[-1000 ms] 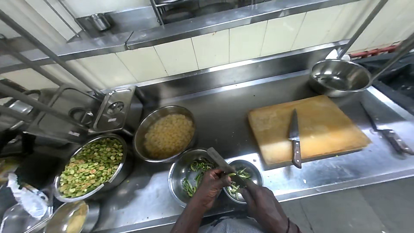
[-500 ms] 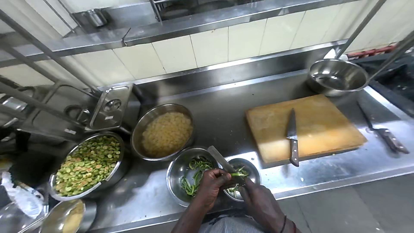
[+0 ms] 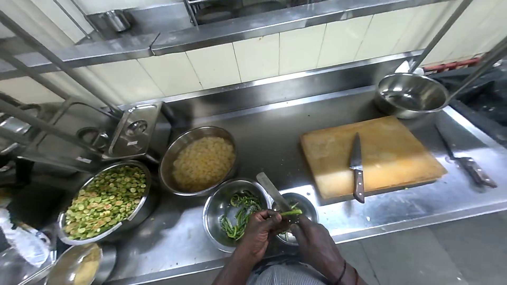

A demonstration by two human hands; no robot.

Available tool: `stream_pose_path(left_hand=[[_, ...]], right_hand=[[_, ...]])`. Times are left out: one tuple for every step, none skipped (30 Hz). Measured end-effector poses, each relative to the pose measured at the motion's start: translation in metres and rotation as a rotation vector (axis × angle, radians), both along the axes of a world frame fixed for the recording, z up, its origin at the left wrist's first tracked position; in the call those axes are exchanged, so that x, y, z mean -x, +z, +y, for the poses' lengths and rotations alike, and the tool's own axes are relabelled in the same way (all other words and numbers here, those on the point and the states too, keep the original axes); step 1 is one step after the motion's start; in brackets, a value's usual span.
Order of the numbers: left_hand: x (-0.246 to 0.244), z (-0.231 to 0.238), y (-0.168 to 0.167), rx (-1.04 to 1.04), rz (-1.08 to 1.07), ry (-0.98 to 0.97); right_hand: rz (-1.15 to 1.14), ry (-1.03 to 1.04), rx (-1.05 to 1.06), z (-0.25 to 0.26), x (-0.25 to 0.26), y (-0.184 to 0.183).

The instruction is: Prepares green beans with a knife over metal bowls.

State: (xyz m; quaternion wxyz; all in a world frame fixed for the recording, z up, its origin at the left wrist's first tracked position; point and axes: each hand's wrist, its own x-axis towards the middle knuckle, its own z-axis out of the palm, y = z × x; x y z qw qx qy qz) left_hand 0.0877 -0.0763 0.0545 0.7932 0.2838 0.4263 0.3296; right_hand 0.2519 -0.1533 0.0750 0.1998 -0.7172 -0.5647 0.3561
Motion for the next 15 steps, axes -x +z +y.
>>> stream_pose_path(left_hand=[[0.0, -0.001, 0.0, -0.019, 0.011, -0.003], [-0.001, -0.001, 0.0, -0.033, 0.023, -0.001], [-0.001, -0.001, 0.001, -0.041, 0.033, 0.003], [-0.002, -0.001, 0.001, -0.046, 0.044, 0.004], [-0.002, -0.001, 0.002, -0.051, 0.056, 0.002], [-0.002, -0.001, 0.002, -0.057, 0.071, -0.005], [-0.003, -0.001, 0.001, -0.065, 0.091, -0.014], [-0.003, -0.001, 0.001, -0.073, 0.112, -0.024], [-0.003, -0.002, 0.001, -0.079, 0.123, -0.032], [-0.004, -0.002, 0.001, -0.076, 0.126, -0.036], [-0.004, -0.003, 0.001, -0.067, 0.127, -0.037], [-0.004, -0.003, 0.001, -0.057, 0.127, -0.04], [-0.004, -0.003, 0.001, -0.047, 0.13, -0.049], [-0.005, -0.004, 0.0, -0.04, 0.136, -0.065], [-0.005, -0.006, 0.0, -0.034, 0.142, -0.077]], right_hand=[[-0.008, 0.004, 0.019, 0.0, 0.0, 0.001], [-0.021, 0.011, 0.039, 0.001, 0.0, 0.003], [-0.036, 0.018, 0.052, 0.001, 0.0, 0.004], [-0.049, 0.025, 0.062, 0.002, 0.001, 0.004], [-0.057, 0.035, 0.077, 0.003, 0.001, 0.005], [-0.065, 0.048, 0.093, 0.003, 0.001, 0.006], [-0.07, 0.063, 0.112, 0.004, 0.002, 0.007], [-0.073, 0.077, 0.126, 0.004, 0.003, 0.008], [-0.077, 0.088, 0.136, 0.005, 0.005, 0.009], [-0.084, 0.101, 0.157, 0.006, 0.006, 0.011], [-0.095, 0.114, 0.174, 0.007, 0.007, 0.013], [-0.105, 0.127, 0.186, 0.008, 0.008, 0.013], [-0.11, 0.139, 0.183, 0.008, 0.009, 0.012], [-0.112, 0.152, 0.168, 0.008, 0.011, 0.01], [-0.116, 0.164, 0.154, 0.008, 0.012, 0.008]])
